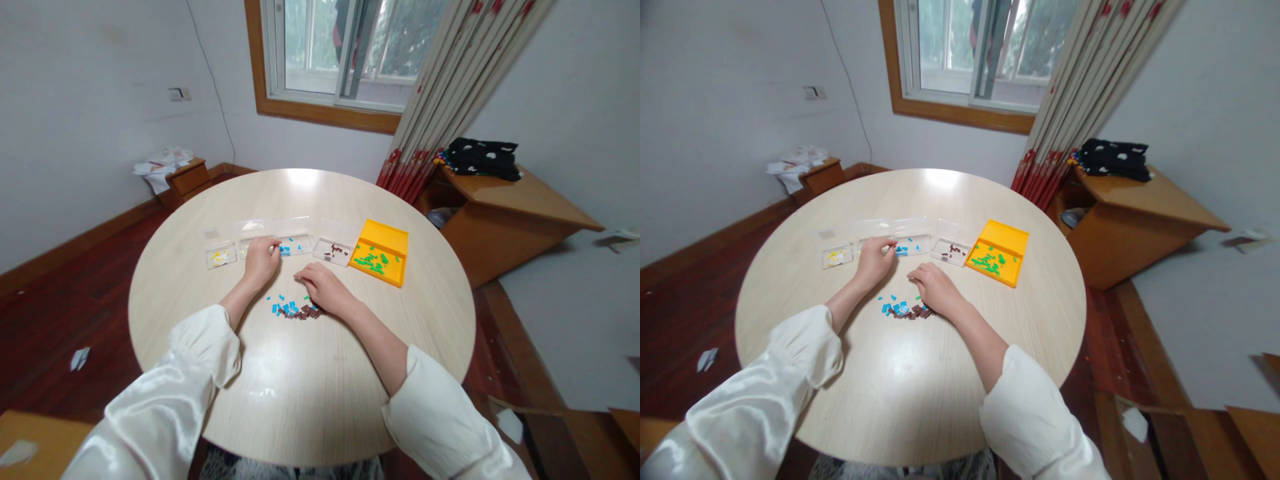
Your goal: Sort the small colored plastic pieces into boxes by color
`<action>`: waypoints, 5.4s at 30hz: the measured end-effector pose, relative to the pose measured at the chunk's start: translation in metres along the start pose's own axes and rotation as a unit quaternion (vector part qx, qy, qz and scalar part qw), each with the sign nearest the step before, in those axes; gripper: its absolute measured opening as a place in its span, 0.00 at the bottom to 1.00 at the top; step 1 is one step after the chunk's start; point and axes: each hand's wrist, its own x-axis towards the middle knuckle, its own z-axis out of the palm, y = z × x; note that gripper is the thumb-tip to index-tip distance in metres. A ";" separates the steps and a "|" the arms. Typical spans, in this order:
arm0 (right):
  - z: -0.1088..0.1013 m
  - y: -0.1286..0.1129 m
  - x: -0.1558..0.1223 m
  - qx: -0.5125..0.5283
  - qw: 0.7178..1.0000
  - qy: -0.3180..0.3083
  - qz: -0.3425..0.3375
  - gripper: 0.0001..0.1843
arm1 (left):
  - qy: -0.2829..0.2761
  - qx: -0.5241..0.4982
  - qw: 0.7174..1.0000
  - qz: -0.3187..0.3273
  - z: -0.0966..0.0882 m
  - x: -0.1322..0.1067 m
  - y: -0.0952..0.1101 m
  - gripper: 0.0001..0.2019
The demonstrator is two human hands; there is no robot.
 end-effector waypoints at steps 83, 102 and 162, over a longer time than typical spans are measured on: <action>-0.080 0.027 -0.016 -0.116 0.957 -0.022 0.266 0.07 | -0.216 0.080 0.966 0.119 -0.020 -0.016 0.012 0.19; -0.077 0.018 -0.014 -0.068 0.985 0.012 0.158 0.02 | -0.210 0.035 0.969 0.123 -0.038 -0.012 0.023 0.15; -0.064 0.025 -0.009 -0.059 0.973 0.105 0.198 0.08 | -0.057 -0.177 0.983 -0.005 -0.031 -0.020 0.035 0.17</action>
